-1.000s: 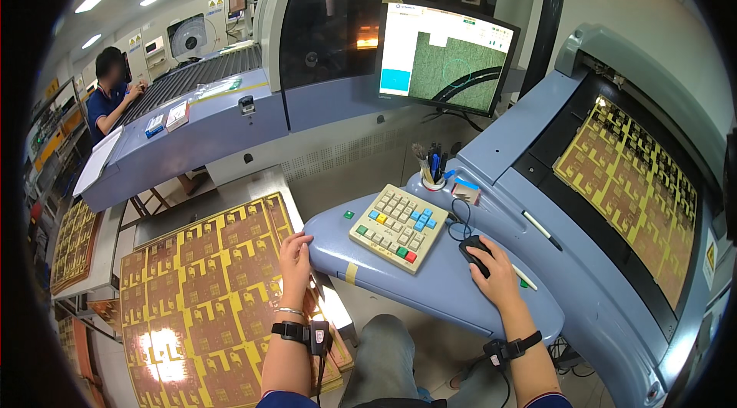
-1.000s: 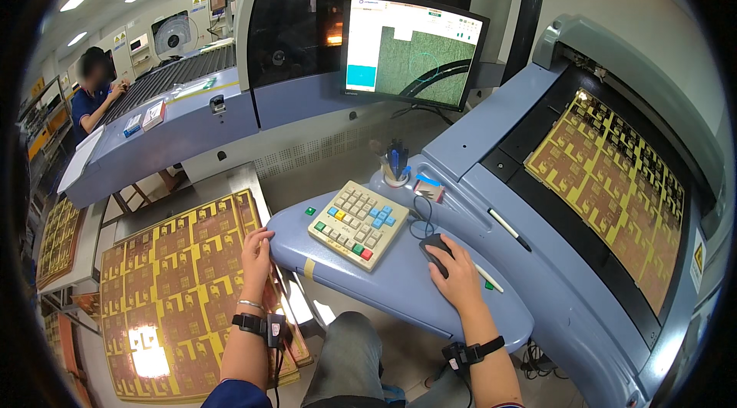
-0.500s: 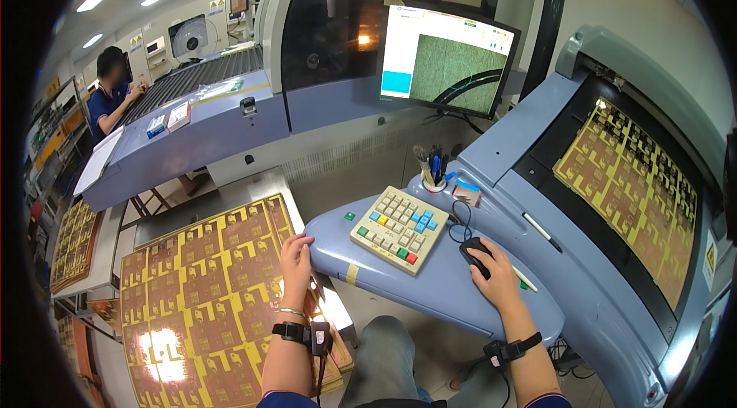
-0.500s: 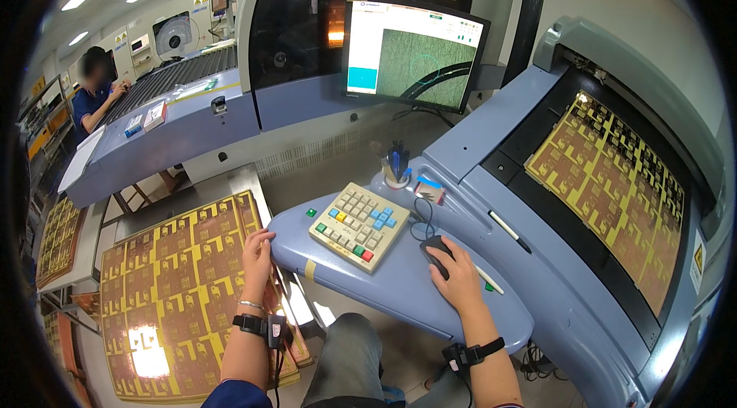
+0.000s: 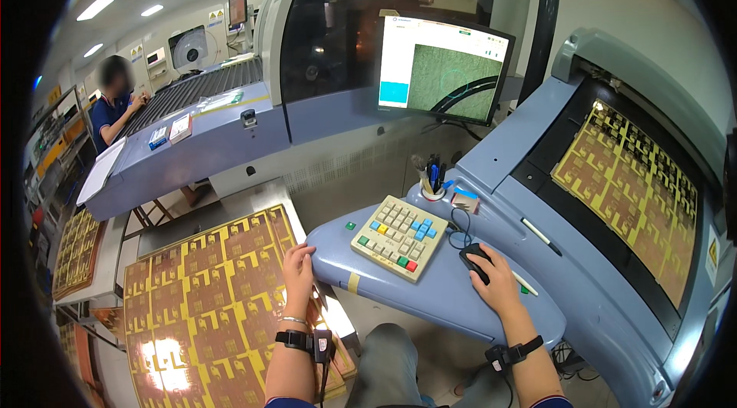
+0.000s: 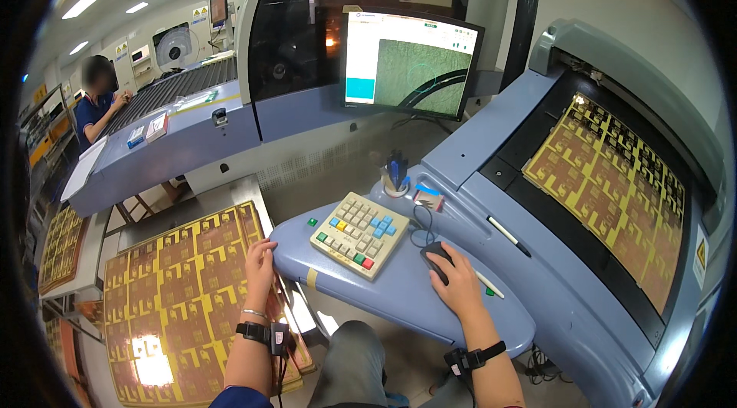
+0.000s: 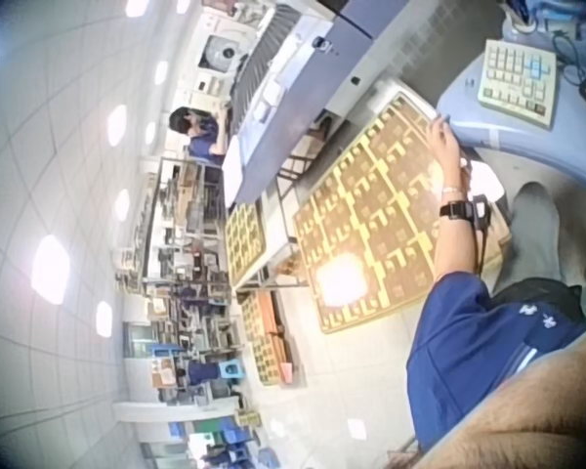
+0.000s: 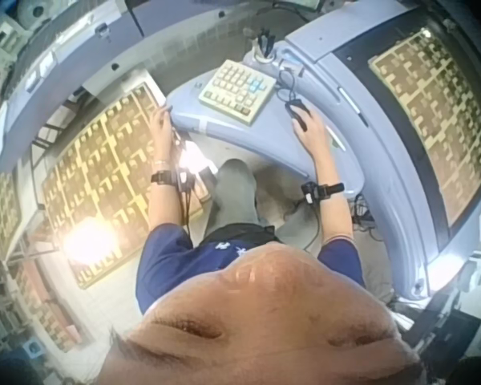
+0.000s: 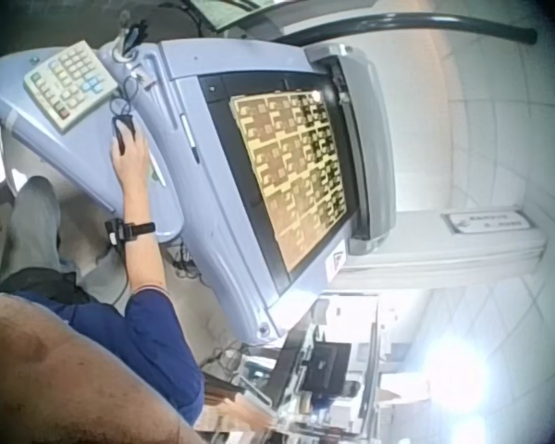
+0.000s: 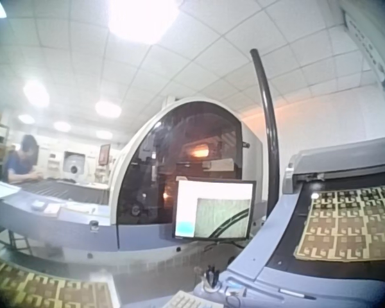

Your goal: Operating an automated inspection machine to check circuit board panels, including loading panels and using the software interface.

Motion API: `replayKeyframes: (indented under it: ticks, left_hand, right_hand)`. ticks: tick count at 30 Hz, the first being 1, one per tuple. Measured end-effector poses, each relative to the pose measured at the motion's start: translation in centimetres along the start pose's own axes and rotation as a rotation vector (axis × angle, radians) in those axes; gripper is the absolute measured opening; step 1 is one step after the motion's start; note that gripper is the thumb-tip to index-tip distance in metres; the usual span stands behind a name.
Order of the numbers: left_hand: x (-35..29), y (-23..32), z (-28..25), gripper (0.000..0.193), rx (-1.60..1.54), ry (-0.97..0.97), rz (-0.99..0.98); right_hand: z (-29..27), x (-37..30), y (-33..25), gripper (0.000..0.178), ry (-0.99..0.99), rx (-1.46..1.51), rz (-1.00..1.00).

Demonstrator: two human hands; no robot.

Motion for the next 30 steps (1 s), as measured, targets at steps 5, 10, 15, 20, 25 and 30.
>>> replayKeyframes:
  ticks: [5, 10, 15, 20, 25, 30]
  left_hand:
    - [-0.03, -0.03, -0.18, 0.020, -0.003, 0.002, -0.007]
    - [-0.19, -0.06, 0.14, 0.019, -0.021, 0.000, -0.022]
    - [-0.24, -0.39, 0.08, 0.020, -0.005, -0.013, -0.025]
    - [-0.18, -0.17, 0.06, 0.020, 0.010, -0.015, -0.022]
    - [-0.15, 0.12, 0.07, 0.019, -0.003, -0.010, -0.009]
    - [-0.11, 0.17, 0.09, 0.019, -0.012, -0.006, 0.008]
  right_hand:
    - [0.11, 0.00, 0.06, 0.037, 0.003, 0.009, 0.020]
    - [-0.06, -0.17, 0.15, 0.037, 0.004, 0.006, 0.021]
    - [0.05, -0.20, 0.20, 0.038, -0.001, -0.011, 0.007]
    - [-0.06, -0.16, 0.01, 0.038, 0.004, -0.010, 0.000]
    - [-0.11, -0.15, 0.00, 0.037, 0.005, -0.007, 0.005]
    - [-0.23, -0.16, -0.03, 0.037, 0.010, -0.011, 0.011]
Point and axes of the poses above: each hand's wrist, its own x-axis towards the middle knuckle, its own z-axis out of the palm, y = z × x, the point moved 9 cm from there along x, towards the middle knuckle, and after that the axes turned 4 degrees about -x, right-handed, at the moved point
